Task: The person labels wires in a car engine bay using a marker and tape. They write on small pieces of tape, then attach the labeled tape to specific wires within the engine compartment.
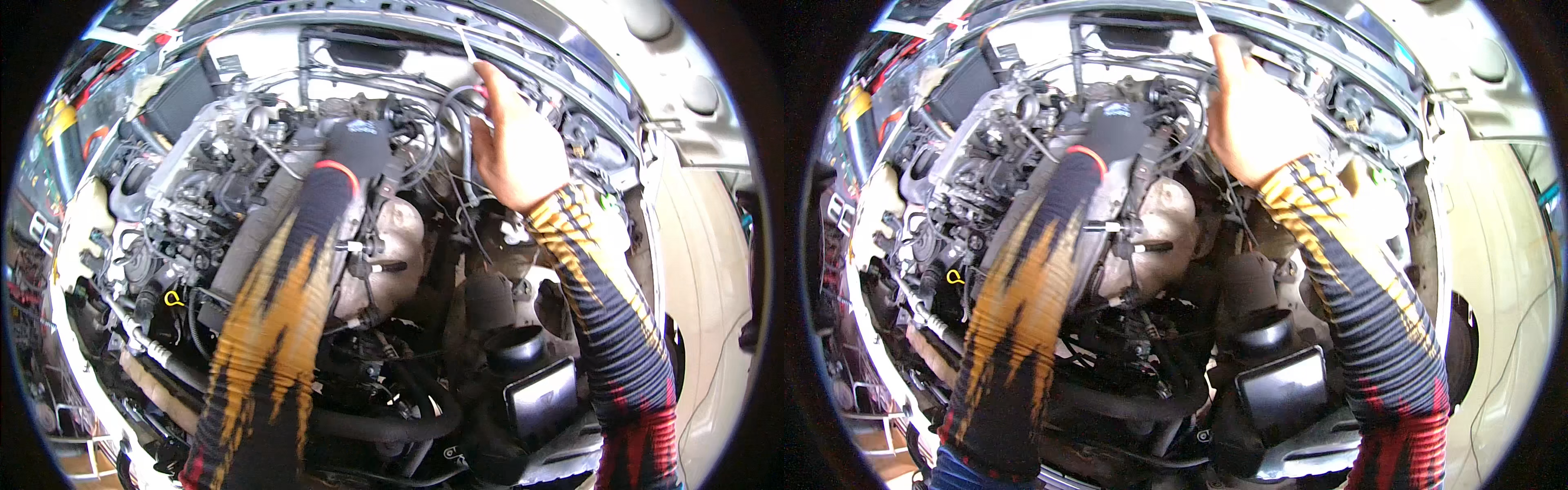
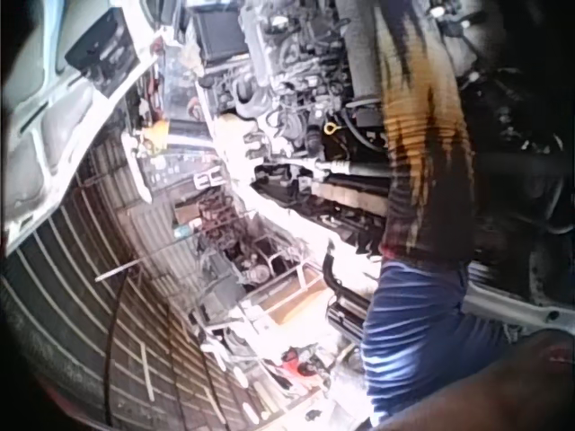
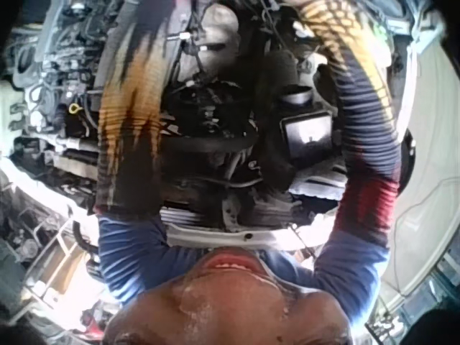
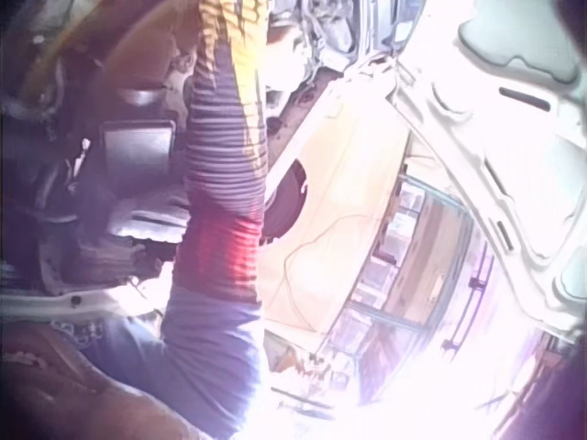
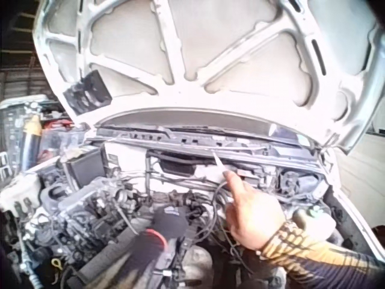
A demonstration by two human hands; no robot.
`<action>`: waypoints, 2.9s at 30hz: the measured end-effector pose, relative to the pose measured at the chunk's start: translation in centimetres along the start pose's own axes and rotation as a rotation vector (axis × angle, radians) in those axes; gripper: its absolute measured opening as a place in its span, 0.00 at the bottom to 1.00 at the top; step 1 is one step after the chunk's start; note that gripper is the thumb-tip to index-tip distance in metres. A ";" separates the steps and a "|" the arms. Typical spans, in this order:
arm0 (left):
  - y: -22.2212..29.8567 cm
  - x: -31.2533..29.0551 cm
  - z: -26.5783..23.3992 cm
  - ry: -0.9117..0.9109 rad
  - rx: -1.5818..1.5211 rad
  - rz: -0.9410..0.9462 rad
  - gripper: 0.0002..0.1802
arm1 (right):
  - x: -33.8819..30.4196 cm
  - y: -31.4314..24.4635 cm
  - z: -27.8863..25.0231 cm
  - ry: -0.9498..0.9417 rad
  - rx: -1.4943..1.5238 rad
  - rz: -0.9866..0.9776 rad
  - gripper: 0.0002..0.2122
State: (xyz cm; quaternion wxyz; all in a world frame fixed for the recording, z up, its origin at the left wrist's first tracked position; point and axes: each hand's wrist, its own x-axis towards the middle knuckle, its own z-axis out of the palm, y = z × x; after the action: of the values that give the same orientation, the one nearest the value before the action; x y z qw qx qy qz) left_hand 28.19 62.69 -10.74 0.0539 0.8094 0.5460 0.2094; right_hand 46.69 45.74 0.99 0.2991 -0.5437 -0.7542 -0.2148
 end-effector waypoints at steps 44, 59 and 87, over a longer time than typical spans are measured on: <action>-4.8 -8.1 -4.4 -0.004 0.443 0.507 0.16 | 0.0 -2.4 -1.7 -0.090 -0.090 0.001 0.28; -2.5 -1.1 -1.4 0.392 0.561 0.080 0.23 | -0.3 -0.2 -0.1 0.024 0.309 -0.034 0.23; -0.1 -7.3 -3.8 -0.097 -0.028 0.225 0.31 | -2.8 2.6 5.7 -0.428 1.381 0.627 0.09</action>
State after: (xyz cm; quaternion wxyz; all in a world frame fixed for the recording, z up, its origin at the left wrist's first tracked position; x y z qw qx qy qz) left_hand 24.30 55.59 -9.35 0.0675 0.8740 0.4454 0.1822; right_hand 48.54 48.32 -5.04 0.4640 -0.4519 -0.5695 0.5061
